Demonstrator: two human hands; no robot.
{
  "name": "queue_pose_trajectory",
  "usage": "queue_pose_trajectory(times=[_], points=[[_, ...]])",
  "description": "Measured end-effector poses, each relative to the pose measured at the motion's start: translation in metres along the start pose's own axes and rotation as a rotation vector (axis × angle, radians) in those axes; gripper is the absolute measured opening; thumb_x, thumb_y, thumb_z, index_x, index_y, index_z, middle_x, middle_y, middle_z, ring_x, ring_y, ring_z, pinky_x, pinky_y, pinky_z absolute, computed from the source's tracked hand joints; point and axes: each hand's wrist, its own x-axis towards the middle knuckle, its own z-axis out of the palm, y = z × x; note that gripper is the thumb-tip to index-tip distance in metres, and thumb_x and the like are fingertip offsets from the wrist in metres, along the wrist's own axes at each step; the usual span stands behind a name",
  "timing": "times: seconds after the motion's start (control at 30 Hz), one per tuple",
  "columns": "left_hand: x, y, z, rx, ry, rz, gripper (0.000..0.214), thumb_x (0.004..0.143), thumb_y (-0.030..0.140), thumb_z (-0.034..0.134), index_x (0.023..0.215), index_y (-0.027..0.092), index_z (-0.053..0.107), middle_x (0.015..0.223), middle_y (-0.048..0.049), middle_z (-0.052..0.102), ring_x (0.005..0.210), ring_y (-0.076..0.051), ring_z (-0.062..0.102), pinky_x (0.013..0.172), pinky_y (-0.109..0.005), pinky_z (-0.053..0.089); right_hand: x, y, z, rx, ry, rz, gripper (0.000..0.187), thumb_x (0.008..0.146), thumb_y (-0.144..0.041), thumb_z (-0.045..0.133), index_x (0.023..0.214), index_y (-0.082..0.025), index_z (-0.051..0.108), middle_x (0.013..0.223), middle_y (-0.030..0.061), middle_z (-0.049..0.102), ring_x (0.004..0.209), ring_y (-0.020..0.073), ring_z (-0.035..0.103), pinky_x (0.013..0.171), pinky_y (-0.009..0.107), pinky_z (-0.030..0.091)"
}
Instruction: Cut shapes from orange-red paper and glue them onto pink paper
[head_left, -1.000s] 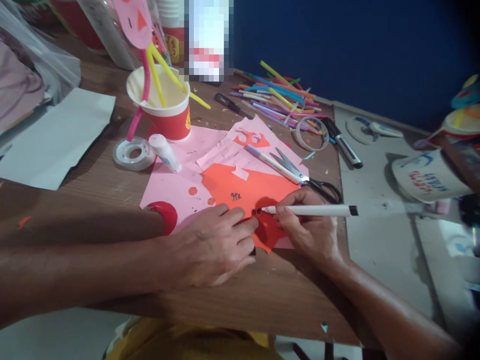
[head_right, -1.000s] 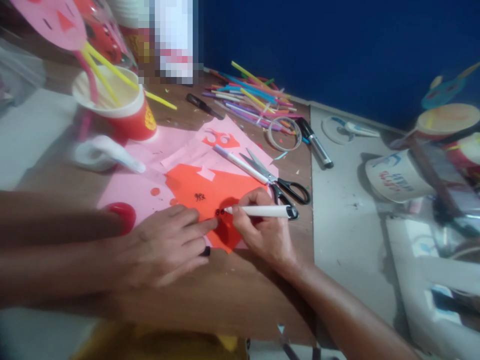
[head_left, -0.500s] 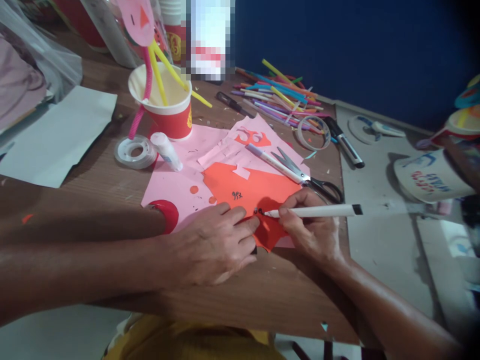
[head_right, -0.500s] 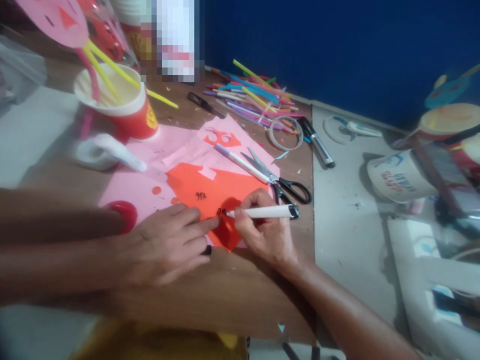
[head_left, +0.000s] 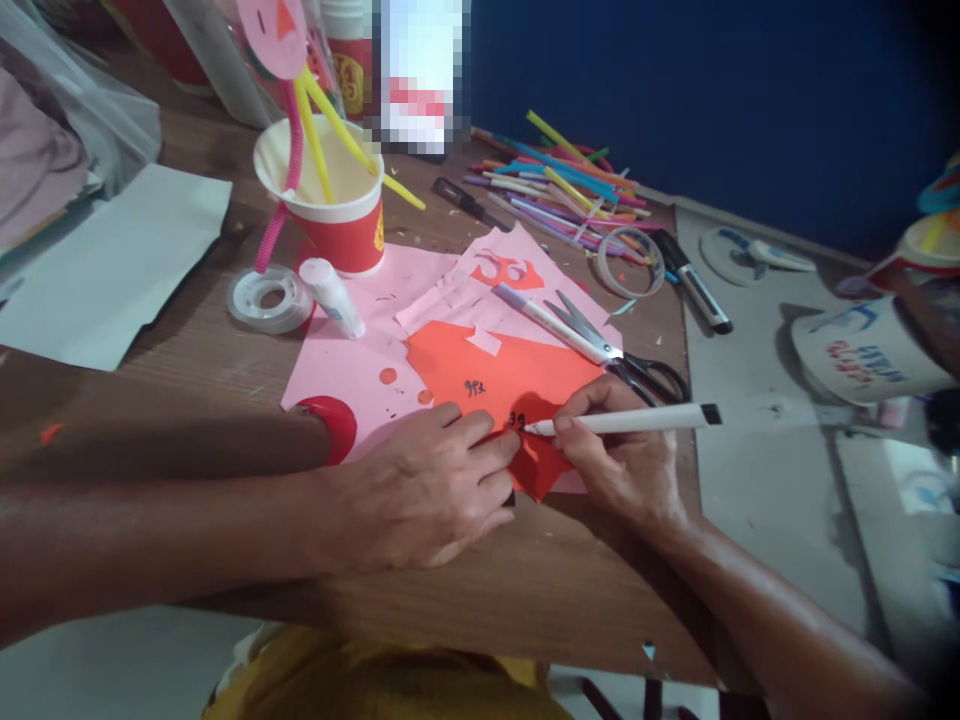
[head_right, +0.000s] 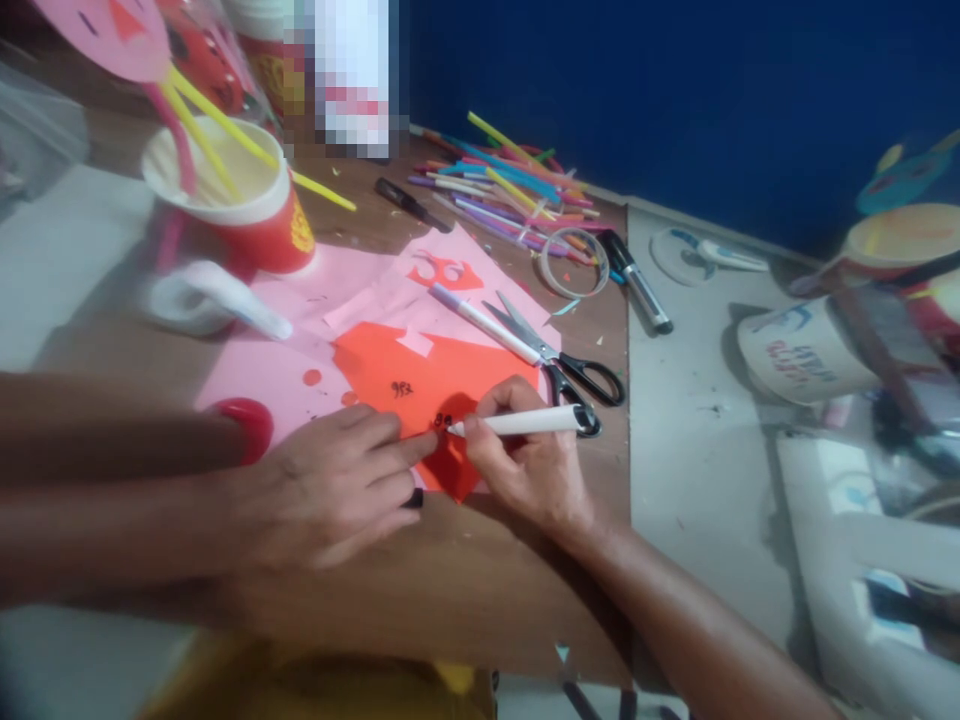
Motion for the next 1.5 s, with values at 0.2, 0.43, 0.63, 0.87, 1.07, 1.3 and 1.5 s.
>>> queue_pose_trajectory(times=[0.2, 0.43, 0.63, 0.87, 1.07, 1.3, 1.5], points=[[-0.001, 0.0, 0.001, 0.019, 0.005, 0.0, 0.025, 0.087, 0.033, 0.045, 0.074, 0.018, 0.061, 0.095, -0.0079, 0.064, 0.074, -0.021, 0.049, 0.062, -0.037, 0.034, 0.001, 0.001, 0.002, 0.103, 0.027, 0.08, 0.012, 0.079, -0.026, 0.058, 0.071, -0.021, 0.051, 0.058, -0.0013, 0.058, 0.049, 0.0128, 0.054, 0.044, 0.024, 0.044], [-0.001, 0.003, 0.0, 0.013, -0.02, -0.019, 0.025, 0.086, 0.033, 0.046, 0.069, 0.02, 0.058, 0.092, -0.0059, 0.064, 0.075, -0.021, 0.047, 0.063, -0.036, 0.034, 0.007, -0.002, 0.004, 0.333, 0.142, 0.185, 0.011, 0.08, -0.027, 0.059, 0.076, -0.021, 0.051, 0.055, -0.0021, 0.058, 0.046, 0.0122, 0.054, 0.044, 0.024, 0.044], [-0.001, 0.005, -0.001, 0.024, -0.02, -0.055, 0.025, 0.087, 0.031, 0.044, 0.073, 0.017, 0.059, 0.094, -0.0078, 0.064, 0.073, -0.019, 0.048, 0.064, -0.035, 0.035, 0.005, -0.002, 0.002, 0.332, 0.096, 0.203, 0.011, 0.081, -0.027, 0.058, 0.076, -0.02, 0.051, 0.056, -0.0015, 0.06, 0.049, 0.0141, 0.059, 0.047, 0.025, 0.048], [-0.002, 0.008, 0.001, 0.016, 0.003, -0.076, 0.025, 0.087, 0.032, 0.044, 0.075, 0.017, 0.061, 0.101, -0.0084, 0.064, 0.074, -0.019, 0.048, 0.065, -0.035, 0.036, 0.002, 0.002, 0.004, 0.279, 0.11, 0.127, 0.011, 0.081, -0.026, 0.06, 0.079, -0.019, 0.051, 0.064, -0.0005, 0.062, 0.054, 0.0135, 0.061, 0.05, 0.025, 0.05], [-0.004, 0.009, 0.001, 0.0, 0.007, -0.104, 0.027, 0.087, 0.034, 0.045, 0.081, 0.016, 0.064, 0.107, -0.0082, 0.063, 0.077, -0.02, 0.048, 0.067, -0.036, 0.037, 0.0, 0.006, 0.005, 0.229, 0.103, 0.01, 0.011, 0.085, -0.026, 0.055, 0.094, -0.021, 0.051, 0.082, 0.0029, 0.064, 0.065, 0.0148, 0.065, 0.061, 0.03, 0.053], [-0.002, 0.007, 0.0, -0.012, 0.029, -0.102, 0.025, 0.086, 0.032, 0.047, 0.075, 0.016, 0.062, 0.099, -0.0078, 0.065, 0.074, -0.019, 0.05, 0.067, -0.035, 0.038, -0.001, -0.002, -0.001, -0.125, 0.031, -0.255, 0.01, 0.084, -0.02, 0.053, 0.094, -0.022, 0.051, 0.083, 0.0023, 0.065, 0.067, 0.0141, 0.065, 0.057, 0.025, 0.048], [-0.006, 0.0, 0.0, -0.063, 0.095, 0.011, 0.022, 0.085, 0.029, 0.048, 0.072, 0.015, 0.06, 0.098, -0.009, 0.065, 0.071, -0.017, 0.05, 0.065, -0.032, 0.038, -0.001, -0.001, -0.001, -0.101, 0.009, -0.243, 0.013, 0.084, -0.02, 0.051, 0.096, -0.022, 0.049, 0.082, 0.0036, 0.065, 0.071, 0.0163, 0.065, 0.059, 0.027, 0.049]])
